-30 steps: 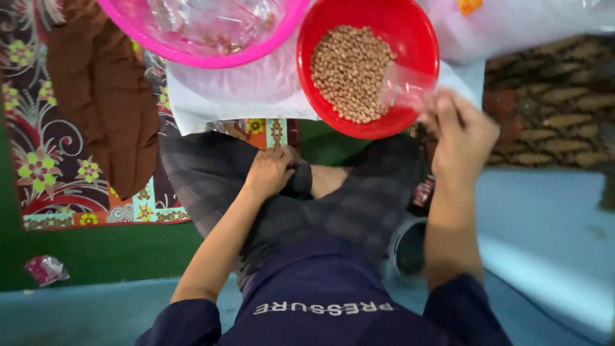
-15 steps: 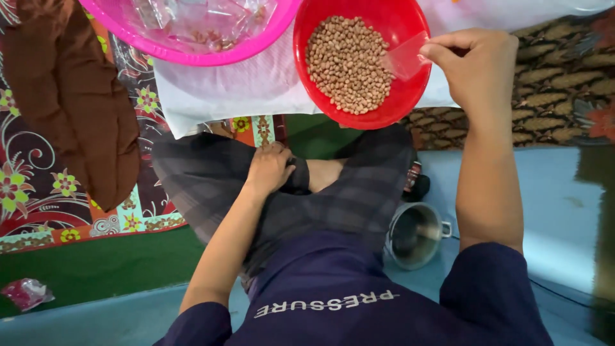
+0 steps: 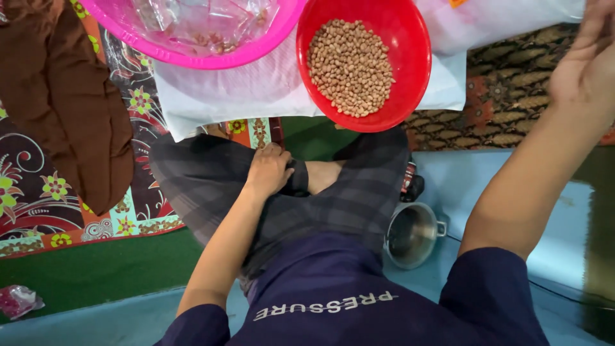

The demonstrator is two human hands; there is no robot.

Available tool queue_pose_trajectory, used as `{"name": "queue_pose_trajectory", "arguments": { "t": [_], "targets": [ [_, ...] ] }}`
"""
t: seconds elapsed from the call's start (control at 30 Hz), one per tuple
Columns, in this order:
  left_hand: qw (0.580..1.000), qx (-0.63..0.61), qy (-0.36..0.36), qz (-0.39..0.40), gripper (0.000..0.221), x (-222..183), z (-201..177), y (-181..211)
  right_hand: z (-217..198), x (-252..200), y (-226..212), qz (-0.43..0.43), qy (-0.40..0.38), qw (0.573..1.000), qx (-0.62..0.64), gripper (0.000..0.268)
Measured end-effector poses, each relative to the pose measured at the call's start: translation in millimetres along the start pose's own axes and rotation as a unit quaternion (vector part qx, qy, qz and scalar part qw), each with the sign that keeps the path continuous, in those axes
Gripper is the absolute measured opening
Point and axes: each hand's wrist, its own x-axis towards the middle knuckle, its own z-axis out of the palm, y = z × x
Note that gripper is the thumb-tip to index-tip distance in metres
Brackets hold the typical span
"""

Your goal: Filling small plastic bags with peanuts from a bowl while sitting on the floor.

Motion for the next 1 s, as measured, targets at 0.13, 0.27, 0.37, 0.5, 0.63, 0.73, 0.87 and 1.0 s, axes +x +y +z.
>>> {"name": "queue_pose_trajectory", "arguments": {
  "t": [0.13,0.27,0.37,0.5,0.63,0.73,0.87,1.0],
  "targets": [
    [1.0,-0.021,-0.002,-0.004,0.03,0.2,-5.6,0.5,64.9,-57.1,-26.8,0.06,0.083,0.994,-0.039,0.054],
    [0.991,-0.136,0.01,-0.006,0.02,6.0,-62.3,13.7,56.2,-119.1,-2.0,0.039,-0.034,0.998,-0.048,0.023],
    [0.959,-0.278,-0.015,-0.049,0.009,15.2,-123.1,23.2,67.1,-182.4,20.2,0.047,-0.148,0.957,-0.247,0.024],
    [0.964,-0.244,0.105,0.025,0.01,42.2,-211.9,21.7,76.8,-245.2,74.6,0.291,-0.293,0.849,-0.33,0.013],
    [0.957,-0.047,0.272,0.091,0.026,94.1,-287.0,0.3,70.4,-300.6,139.7,0.346,-0.359,0.818,-0.287,0.029],
    [0.966,0.083,0.243,-0.022,0.034,130.2,-276.8,-61.8,97.6,-301.7,111.0,0.333,-0.443,0.784,-0.281,0.038],
    [0.974,0.071,0.119,-0.181,0.035,157.0,-256.9,-110.8,102.2,-305.1,116.6,0.311,-0.443,0.794,-0.278,0.036],
    [0.982,0.023,0.095,-0.159,0.011,158.7,-257.0,-112.4,103.0,-303.2,119.1,0.309,-0.436,0.802,-0.267,0.036]
  ]
}}
